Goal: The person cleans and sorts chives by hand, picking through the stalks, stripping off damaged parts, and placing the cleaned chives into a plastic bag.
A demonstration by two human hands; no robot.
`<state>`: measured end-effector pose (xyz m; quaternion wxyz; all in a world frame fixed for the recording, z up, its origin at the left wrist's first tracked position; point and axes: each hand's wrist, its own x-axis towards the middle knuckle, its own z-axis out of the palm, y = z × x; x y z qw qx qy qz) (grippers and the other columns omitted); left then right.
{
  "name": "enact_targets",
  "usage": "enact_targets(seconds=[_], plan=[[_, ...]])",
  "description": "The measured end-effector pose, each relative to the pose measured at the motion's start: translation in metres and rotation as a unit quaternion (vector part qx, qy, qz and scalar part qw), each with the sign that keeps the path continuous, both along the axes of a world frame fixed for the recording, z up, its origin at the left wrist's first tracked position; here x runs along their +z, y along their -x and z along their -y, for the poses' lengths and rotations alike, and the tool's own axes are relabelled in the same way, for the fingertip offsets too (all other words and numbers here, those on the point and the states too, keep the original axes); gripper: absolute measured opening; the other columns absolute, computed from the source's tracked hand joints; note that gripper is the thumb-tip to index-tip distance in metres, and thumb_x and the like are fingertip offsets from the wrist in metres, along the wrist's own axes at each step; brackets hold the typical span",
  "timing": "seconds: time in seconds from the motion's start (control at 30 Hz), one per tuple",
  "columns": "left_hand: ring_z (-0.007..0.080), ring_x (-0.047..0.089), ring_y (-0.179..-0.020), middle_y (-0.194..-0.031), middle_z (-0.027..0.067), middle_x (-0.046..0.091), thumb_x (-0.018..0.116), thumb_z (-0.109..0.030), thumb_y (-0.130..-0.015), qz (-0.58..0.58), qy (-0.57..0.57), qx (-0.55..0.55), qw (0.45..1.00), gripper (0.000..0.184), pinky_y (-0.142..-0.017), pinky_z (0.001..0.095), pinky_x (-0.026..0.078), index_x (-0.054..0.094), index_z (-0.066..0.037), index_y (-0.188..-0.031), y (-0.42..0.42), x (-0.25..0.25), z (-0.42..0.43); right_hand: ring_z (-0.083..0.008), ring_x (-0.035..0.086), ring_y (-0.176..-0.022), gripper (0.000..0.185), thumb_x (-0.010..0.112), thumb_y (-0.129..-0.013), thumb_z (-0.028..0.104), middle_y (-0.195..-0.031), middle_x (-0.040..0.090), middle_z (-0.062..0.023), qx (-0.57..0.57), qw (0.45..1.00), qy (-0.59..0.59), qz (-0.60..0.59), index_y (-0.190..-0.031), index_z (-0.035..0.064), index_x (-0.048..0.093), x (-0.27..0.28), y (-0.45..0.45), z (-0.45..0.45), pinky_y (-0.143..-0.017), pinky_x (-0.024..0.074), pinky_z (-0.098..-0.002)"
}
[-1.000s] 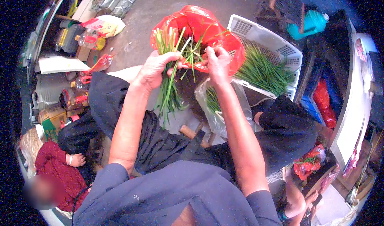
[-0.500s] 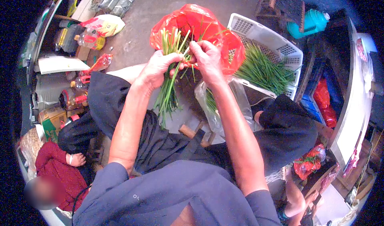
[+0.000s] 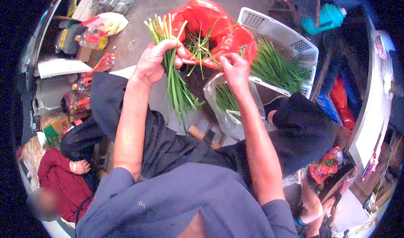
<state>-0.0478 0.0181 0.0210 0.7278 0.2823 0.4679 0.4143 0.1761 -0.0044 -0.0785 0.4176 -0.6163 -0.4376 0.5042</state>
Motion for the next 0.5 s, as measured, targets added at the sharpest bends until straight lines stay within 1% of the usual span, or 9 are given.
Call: enact_targets(seconds=[0.03, 0.07, 0.1, 0.13, 0.17, 0.27, 0.37, 0.47, 0.5], plan=[[0.0117, 0.054, -0.051, -0.068, 0.0041, 0.060, 0.056, -0.018, -0.090, 0.025, -0.004, -0.006, 1.000, 0.014, -0.051, 0.0238, 0.046, 0.058, -0.004, -0.089, 0.003, -0.003, -0.001, -0.0088, 0.055, -0.051, 0.017, 0.067, -0.085, 0.017, -0.066, 0.062, -0.0031, -0.024, 0.999, 0.029, 0.006, -0.089, -0.0004, 0.067, 0.016, -0.004, 0.009, -0.046, 0.0437, -0.0237], [0.0098, 0.051, -0.050, -0.068, 0.0029, 0.059, 0.056, -0.022, -0.091, 0.050, -0.008, -0.012, 0.999, 0.018, -0.050, 0.0231, 0.044, 0.058, -0.004, -0.090, 0.004, -0.006, -0.002, -0.0088, 0.055, -0.051, 0.017, 0.067, -0.085, 0.017, -0.066, 0.062, -0.0031, -0.026, 0.999, 0.031, 0.008, -0.089, -0.0004, 0.067, 0.014, -0.014, 0.017, -0.046, 0.0437, -0.0237], [0.0074, 0.045, -0.047, -0.065, 0.0007, 0.054, 0.060, -0.021, -0.090, 0.058, 0.012, 0.010, 0.998, 0.014, -0.047, 0.0231, 0.037, 0.056, -0.007, -0.089, 0.001, -0.004, -0.001, -0.0079, 0.053, -0.050, 0.017, 0.067, -0.085, 0.017, -0.065, 0.061, -0.0020, 0.019, 0.996, 0.085, -0.013, -0.088, 0.0002, 0.067, 0.010, -0.027, 0.024, -0.044, 0.0414, -0.0237], [0.0074, 0.045, -0.047, -0.065, 0.0007, 0.054, 0.060, -0.021, -0.090, 0.060, 0.014, 0.008, 0.998, 0.014, -0.047, 0.0231, 0.037, 0.056, -0.007, -0.089, -0.001, -0.003, -0.001, -0.0070, 0.051, -0.048, 0.017, 0.067, -0.084, 0.017, -0.063, 0.060, -0.0009, 0.064, 0.988, 0.139, -0.035, -0.088, 0.0008, 0.068, 0.010, -0.036, 0.030, -0.043, 0.0392, -0.0236], [0.0071, 0.044, -0.047, -0.065, 0.0002, 0.054, 0.062, -0.020, -0.089, 0.050, 0.008, 0.018, 0.999, 0.013, -0.047, 0.0234, 0.037, 0.056, -0.007, -0.089, -0.002, -0.002, -0.001, -0.0060, 0.049, -0.047, 0.016, 0.067, -0.084, 0.018, -0.059, 0.056, 0.0016, 0.107, 0.982, 0.152, 0.014, -0.082, 0.0024, 0.068, 0.010, -0.042, 0.038, -0.041, 0.0360, -0.0231], [0.0067, 0.043, -0.045, -0.063, -0.0009, 0.052, 0.067, -0.017, -0.086, 0.032, -0.008, 0.034, 0.999, 0.014, -0.046, 0.0238, 0.036, 0.057, -0.008, -0.089, -0.005, -0.005, -0.001, -0.0148, 0.059, -0.050, 0.020, 0.069, -0.075, 0.023, -0.059, 0.063, -0.0061, 0.222, 0.925, 0.229, 0.205, -0.076, 0.0029, 0.069, -0.037, -0.056, 0.054, -0.051, 0.0481, -0.0307], [0.0080, 0.044, -0.043, -0.060, 0.0003, 0.051, 0.067, -0.010, -0.083, 0.047, 0.000, 0.028, 0.999, 0.013, -0.043, 0.0235, 0.037, 0.055, -0.006, -0.086, -0.005, -0.011, -0.003, -0.0192, 0.066, -0.057, 0.020, 0.067, -0.073, 0.024, -0.066, 0.067, -0.0098, 0.149, 0.932, 0.240, 0.229, -0.079, 0.0044, 0.070, -0.098, -0.052, 0.071, -0.061, 0.0524, -0.0337], [0.0083, 0.044, -0.043, -0.061, 0.0027, 0.054, 0.063, -0.006, -0.082, 0.019, 0.003, 0.030, 0.999, 0.010, -0.043, 0.0233, 0.037, 0.056, -0.004, -0.088, -0.007, -0.009, -0.003, -0.0198, 0.067, -0.061, 0.020, 0.065, -0.074, 0.023, -0.068, 0.068, -0.0095, 0.089, 0.942, 0.233, 0.224, -0.081, 0.0051, 0.071, -0.143, -0.046, 0.083, -0.065, 0.0528, -0.0343], [0.0085, 0.045, -0.043, -0.062, 0.0039, 0.055, 0.061, -0.004, -0.081, 0.015, 0.009, 0.034, 0.999, 0.010, -0.043, 0.0232, 0.037, 0.056, -0.003, -0.089, -0.007, -0.010, -0.003, -0.0270, 0.068, -0.070, 0.021, 0.064, -0.074, 0.023, -0.072, 0.069, -0.0130, 0.077, 0.942, 0.251, 0.207, -0.084, 0.0059, 0.071, -0.135, -0.042, 0.082, -0.070, 0.0530, -0.0395]])
